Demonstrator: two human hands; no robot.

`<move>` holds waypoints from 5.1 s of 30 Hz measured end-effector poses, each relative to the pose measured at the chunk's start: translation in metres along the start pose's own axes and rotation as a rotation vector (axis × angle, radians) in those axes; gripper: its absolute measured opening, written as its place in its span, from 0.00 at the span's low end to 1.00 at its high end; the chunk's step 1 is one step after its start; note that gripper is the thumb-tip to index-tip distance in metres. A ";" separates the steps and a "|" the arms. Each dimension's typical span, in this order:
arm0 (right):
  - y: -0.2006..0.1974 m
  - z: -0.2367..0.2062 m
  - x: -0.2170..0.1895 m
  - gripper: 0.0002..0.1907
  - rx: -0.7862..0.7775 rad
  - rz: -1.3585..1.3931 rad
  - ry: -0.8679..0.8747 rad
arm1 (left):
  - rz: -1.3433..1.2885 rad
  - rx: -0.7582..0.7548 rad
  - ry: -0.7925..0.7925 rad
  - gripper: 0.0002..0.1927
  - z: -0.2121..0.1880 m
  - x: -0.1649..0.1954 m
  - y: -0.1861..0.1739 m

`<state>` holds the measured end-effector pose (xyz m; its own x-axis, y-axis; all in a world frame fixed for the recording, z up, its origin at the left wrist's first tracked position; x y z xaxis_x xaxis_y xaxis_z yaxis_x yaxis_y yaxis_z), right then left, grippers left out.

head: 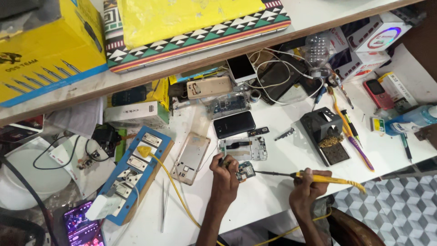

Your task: The person uses a soldering iron and solder wire to work on a small circuit board. They hold the board with one hand and apply the soldering iron with the other, focusing on specific points on the board.

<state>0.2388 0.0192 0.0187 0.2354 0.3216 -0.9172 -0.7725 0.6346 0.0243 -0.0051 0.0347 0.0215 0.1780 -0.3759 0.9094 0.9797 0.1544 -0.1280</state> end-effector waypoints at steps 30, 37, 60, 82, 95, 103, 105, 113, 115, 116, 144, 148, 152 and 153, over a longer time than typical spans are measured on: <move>0.005 -0.012 0.003 0.13 -0.055 0.195 0.079 | 0.089 -0.050 -0.004 0.16 -0.006 -0.010 0.002; -0.005 -0.014 0.003 0.15 -0.041 0.032 -0.070 | 0.057 -0.036 -0.041 0.16 -0.008 -0.011 0.003; -0.003 -0.007 0.001 0.13 -0.011 -0.031 -0.087 | 0.115 -0.035 -0.040 0.15 -0.001 -0.003 0.000; 0.007 -0.017 0.006 0.10 -0.267 0.259 0.044 | 0.035 -0.002 -0.072 0.18 -0.003 -0.007 0.003; 0.007 -0.026 -0.021 0.10 -0.401 0.218 -0.098 | -0.003 0.006 -0.049 0.20 -0.001 -0.006 0.003; 0.007 -0.020 -0.014 0.11 -0.373 0.120 -0.098 | 0.113 -0.005 0.024 0.17 -0.001 -0.001 0.001; 0.006 -0.022 -0.013 0.12 -0.356 0.148 -0.116 | 0.192 -0.052 0.007 0.11 -0.001 -0.002 0.002; -0.006 -0.025 -0.003 0.14 -0.258 0.194 -0.004 | 0.236 -0.023 0.004 0.06 0.003 0.007 -0.001; -0.003 -0.024 0.000 0.14 -0.227 0.200 0.011 | 0.245 -0.019 0.025 0.06 0.007 0.009 -0.003; -0.002 -0.023 0.000 0.14 -0.204 0.184 0.004 | 0.170 -0.014 -0.009 0.10 0.007 0.009 -0.003; 0.014 -0.008 -0.002 0.12 -0.250 0.175 -0.053 | 0.210 -0.093 -0.065 0.11 0.002 0.004 0.001; 0.015 -0.005 -0.002 0.13 -0.229 0.191 0.018 | 0.111 -0.042 0.052 0.09 0.006 0.016 -0.002; 0.017 0.004 -0.001 0.13 -0.248 0.177 0.016 | 0.242 -0.111 -0.030 0.10 0.009 0.025 -0.003; 0.018 0.007 -0.001 0.13 -0.261 0.184 0.001 | 0.262 -0.111 -0.014 0.10 0.011 0.029 -0.003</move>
<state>0.2290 0.0355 0.0228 0.0770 0.4140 -0.9070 -0.9274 0.3637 0.0873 -0.0041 0.0333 0.0523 0.4256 -0.3233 0.8452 0.9049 0.1433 -0.4008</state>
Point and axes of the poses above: each hand's wrist, its own z-axis towards the middle knuckle, its own y-axis out of the palm, x = y × z, the point moved 4 cm from there along z, towards the middle knuckle, and after that the axes turned 3 degrees about z, right-handed, at the moved point
